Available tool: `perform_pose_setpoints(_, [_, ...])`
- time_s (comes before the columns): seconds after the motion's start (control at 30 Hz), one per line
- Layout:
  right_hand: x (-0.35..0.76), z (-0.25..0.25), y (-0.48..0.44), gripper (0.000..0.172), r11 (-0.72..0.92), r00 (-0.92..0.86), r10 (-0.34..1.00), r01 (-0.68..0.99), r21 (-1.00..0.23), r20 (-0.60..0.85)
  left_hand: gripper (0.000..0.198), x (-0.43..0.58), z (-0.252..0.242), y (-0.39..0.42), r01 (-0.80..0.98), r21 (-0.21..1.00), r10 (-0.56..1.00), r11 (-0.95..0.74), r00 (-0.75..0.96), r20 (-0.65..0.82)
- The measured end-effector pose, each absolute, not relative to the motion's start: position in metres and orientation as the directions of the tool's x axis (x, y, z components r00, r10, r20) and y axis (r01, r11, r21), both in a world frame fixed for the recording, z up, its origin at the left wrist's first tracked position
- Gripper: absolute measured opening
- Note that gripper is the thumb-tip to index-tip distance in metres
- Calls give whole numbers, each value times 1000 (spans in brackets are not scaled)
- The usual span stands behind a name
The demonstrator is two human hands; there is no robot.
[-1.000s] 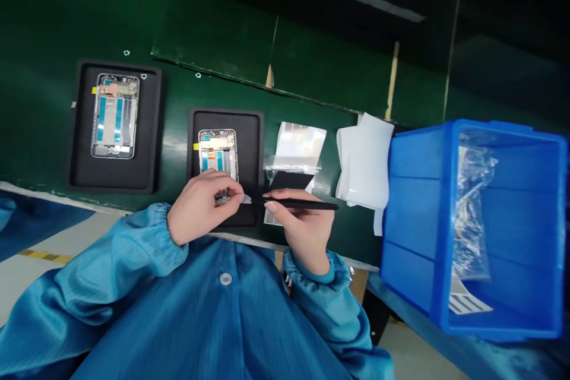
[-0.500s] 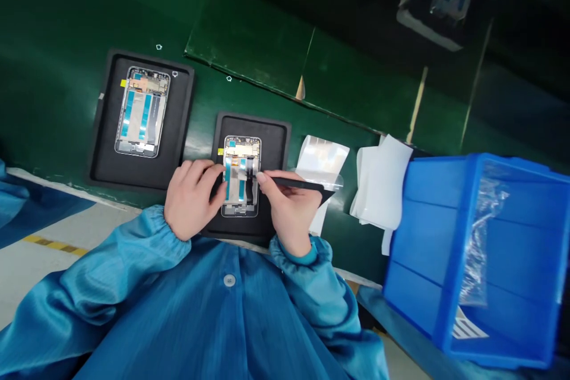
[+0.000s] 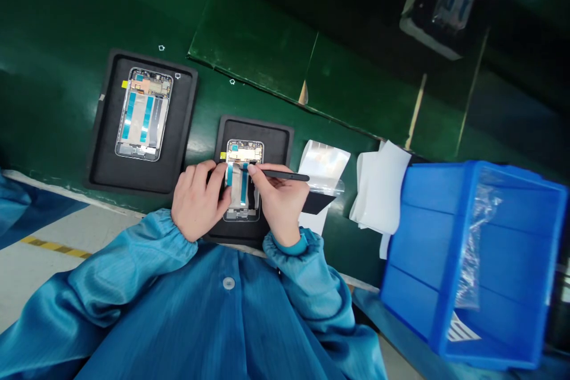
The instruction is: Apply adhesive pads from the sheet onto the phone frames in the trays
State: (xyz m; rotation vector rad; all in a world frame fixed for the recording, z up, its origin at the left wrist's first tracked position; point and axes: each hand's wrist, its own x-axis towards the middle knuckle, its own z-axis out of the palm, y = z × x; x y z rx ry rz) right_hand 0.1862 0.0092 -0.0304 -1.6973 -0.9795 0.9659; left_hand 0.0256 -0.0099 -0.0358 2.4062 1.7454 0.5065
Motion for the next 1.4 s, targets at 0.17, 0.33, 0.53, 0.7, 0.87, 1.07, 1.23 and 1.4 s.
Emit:
perform_pose_setpoints(0.17, [184,-31,9,13,-233,380,913,181,-955,-151,41,26,-35,-10,895,302,940,-330,283,189])
perform_pose_setpoints(0.33, [184,-29,9,15,-260,391,906,214,-942,-161,42,26,-34,-10,899,318,953,-301,272,133])
perform_pose_setpoints(0.53, [185,-31,8,17,-256,382,911,221,-941,-159,42,26,-34,-10,898,322,953,-300,274,126])
perform_pose_setpoints(0.7, [186,-34,7,17,-243,371,917,224,-944,-148,42,27,-33,-10,901,300,949,-314,283,142])
perform_pose_setpoints(0.87, [187,-36,7,17,-238,361,921,232,-943,-144,43,27,-32,-9,903,287,947,-320,291,138])
perform_pose_setpoints(1.07, [188,-37,7,18,-231,354,926,257,-938,-131,46,29,-25,-5,896,220,922,-386,380,68])
perform_pose_setpoints(1.23, [193,-29,1,19,-227,386,916,273,-935,-109,46,30,-21,-1,865,259,898,-430,441,19])
perform_pose_setpoints(1.4, [206,-16,-14,15,-213,450,891,290,-933,-64,45,28,-23,2,858,239,886,-455,463,25])
